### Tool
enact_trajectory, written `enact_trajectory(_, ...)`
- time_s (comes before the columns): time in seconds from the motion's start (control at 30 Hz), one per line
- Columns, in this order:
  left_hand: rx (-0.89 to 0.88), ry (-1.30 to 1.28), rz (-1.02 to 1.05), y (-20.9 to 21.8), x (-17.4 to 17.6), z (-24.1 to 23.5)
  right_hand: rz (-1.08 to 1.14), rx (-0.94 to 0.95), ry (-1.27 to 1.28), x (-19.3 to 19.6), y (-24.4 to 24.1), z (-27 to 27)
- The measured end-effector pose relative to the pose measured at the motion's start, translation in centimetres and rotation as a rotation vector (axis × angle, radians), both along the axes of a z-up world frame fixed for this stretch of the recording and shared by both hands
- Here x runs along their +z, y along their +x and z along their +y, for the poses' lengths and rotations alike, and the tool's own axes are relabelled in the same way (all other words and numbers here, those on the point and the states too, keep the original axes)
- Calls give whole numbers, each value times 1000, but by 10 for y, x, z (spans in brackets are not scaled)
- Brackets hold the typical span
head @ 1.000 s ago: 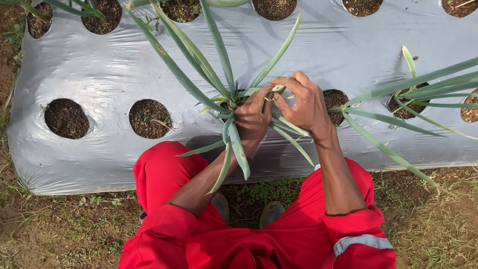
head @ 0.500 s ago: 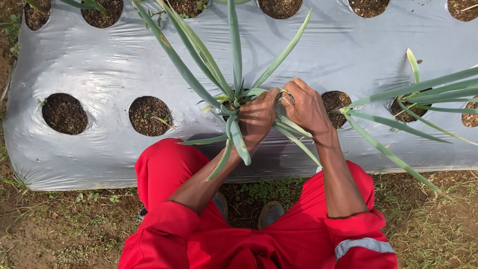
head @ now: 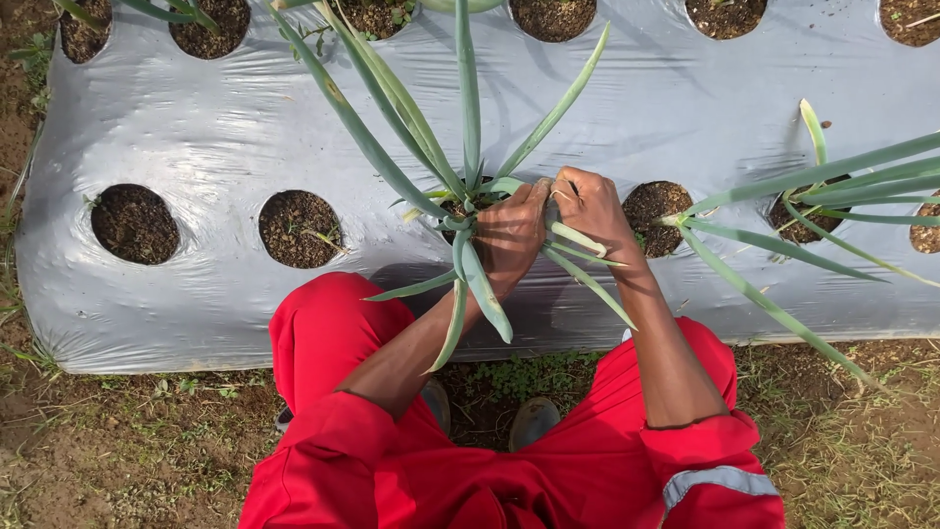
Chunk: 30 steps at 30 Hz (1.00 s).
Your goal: Removing dead or yellowing leaves from onion plants in a field to maintain plant health.
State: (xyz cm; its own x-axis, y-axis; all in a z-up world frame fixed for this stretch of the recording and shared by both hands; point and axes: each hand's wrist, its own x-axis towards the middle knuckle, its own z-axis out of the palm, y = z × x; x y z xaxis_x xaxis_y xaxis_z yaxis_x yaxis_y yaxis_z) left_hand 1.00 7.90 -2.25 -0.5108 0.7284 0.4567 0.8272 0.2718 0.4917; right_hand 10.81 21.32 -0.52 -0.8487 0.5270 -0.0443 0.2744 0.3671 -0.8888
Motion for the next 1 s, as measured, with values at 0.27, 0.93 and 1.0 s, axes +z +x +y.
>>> enact_trajectory(0.27,33,3,70,3,-10,1,-144,-246,-355,53,-13,-29)
enact_trajectory(0.93,-232,203,-223,61,37,-41,369,-517,-784,57,20,24)
enact_trajectory(1.0,-190,321,-325,80,-7,-35,495,-460,-880,60,30,26)
